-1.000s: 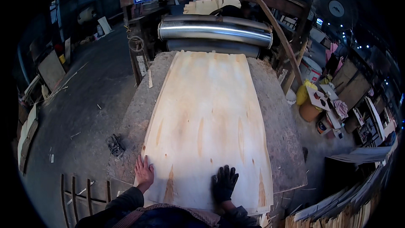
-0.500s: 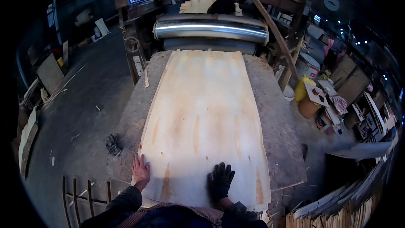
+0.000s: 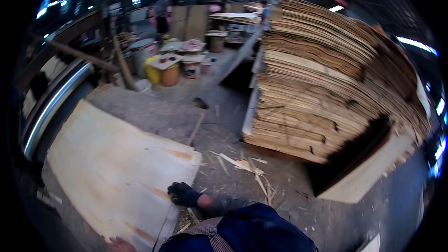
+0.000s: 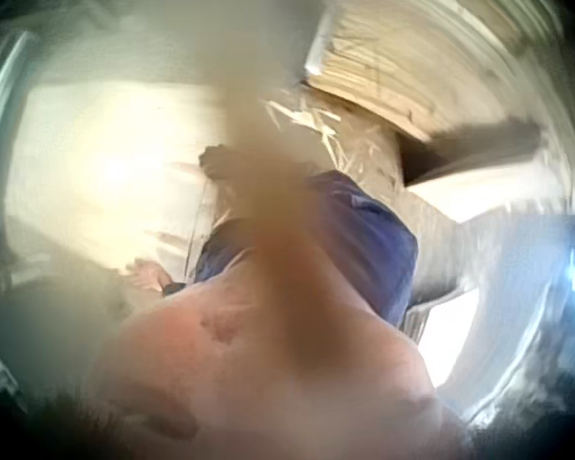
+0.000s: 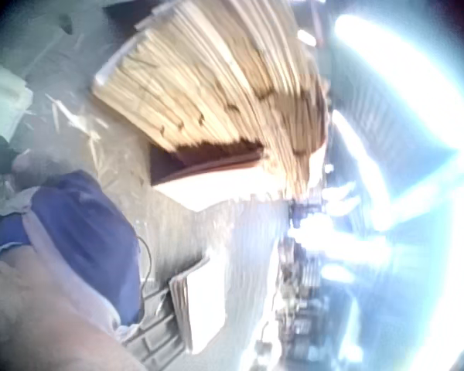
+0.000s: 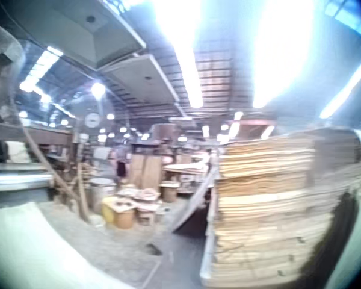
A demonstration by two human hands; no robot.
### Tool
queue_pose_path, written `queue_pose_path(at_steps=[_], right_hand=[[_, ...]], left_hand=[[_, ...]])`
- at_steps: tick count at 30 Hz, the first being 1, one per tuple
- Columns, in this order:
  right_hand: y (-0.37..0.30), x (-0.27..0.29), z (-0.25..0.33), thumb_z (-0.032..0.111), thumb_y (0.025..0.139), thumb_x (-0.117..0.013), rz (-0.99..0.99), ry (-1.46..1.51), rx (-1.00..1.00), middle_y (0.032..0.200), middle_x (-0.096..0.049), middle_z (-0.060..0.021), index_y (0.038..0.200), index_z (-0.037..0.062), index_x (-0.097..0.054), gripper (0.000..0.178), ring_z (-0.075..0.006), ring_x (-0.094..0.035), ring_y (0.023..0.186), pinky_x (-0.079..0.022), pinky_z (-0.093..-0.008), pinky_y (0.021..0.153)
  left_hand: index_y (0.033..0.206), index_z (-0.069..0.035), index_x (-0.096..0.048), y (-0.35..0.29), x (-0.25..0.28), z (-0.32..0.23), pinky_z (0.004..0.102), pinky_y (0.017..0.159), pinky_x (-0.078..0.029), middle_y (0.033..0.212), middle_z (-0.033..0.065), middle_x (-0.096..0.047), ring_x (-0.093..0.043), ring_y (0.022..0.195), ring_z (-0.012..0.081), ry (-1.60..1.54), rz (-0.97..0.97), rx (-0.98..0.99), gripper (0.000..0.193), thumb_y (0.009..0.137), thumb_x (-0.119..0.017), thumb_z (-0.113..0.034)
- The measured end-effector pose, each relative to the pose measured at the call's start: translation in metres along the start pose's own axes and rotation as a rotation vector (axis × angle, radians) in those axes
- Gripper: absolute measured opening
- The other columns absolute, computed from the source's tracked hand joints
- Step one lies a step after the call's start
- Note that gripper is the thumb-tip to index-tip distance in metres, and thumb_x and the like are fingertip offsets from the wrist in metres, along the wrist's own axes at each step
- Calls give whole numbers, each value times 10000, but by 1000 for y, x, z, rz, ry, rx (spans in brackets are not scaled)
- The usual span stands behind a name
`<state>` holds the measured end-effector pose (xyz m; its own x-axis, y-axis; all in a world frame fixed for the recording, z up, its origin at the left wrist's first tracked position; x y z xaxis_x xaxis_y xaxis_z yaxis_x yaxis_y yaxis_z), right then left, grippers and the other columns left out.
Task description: The person processes wood veneer sheets by hand, picking up sheets from a large stack, aligning them with a machine roller, and smoothing them down as they pass through.
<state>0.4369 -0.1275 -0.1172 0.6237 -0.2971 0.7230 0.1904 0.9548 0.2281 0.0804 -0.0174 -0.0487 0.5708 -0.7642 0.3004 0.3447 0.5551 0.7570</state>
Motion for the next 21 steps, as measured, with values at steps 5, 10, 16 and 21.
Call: queue_pose_path(at_steps=[5, 10, 16, 21], right_hand=[[-124, 130, -26, 324, 774, -606, -211, 114, -481, 1158, -534, -182, 1160, 71, -527, 468, -323, -512, 1060, -391, -365, 920], [-263, 282, -83, 291, 813, -592, -684, -307, -635, 1175, -520, -143, 1101, 81, -542, 361, -301, -505, 1061, -411, -366, 877], [-302, 472, -26, 304, 834, -560, -1082, -686, -465, 1118, -536, -155, 1169, 74, -490, 413, -311, -503, 1036, -406, -389, 883], [-336, 626, -21, 330, 795, -615, -1219, -793, -248, 1127, -531, -161, 1167, 69, -493, 471, -316, -500, 1052, -405, -373, 899]], left_hand=[[1118, -153, -554, -39, -54, -3, 473, 767, -421, 1162, 173, -525, -533, 930, 325, -285, 56, 71, 396, 877, -415, -435], [1186, -102, -483, -11, -110, -75, 513, 838, -362, 1222, 208, -446, -447, 1046, 353, -873, 84, 167, 450, 862, -465, -413], [1267, -40, -396, 124, 50, -153, 562, 922, -291, 1294, 250, -351, -343, 1185, 385, -1584, 211, 191, 562, 843, -525, -387], [1296, 10, -355, 262, 353, -282, 385, 1039, -212, 1340, 190, -339, -318, 1238, 295, -2166, -97, -320, 467, 888, -465, -187]])
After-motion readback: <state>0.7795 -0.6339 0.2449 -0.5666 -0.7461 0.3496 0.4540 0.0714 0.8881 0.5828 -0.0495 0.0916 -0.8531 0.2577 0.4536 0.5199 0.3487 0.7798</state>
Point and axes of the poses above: each hand's wrist, its own y-axis towards the middle knuckle, its own x-axis out of the back of the hand, z = x × y, the point moved 5 cm from there along y, towards the middle knuckle
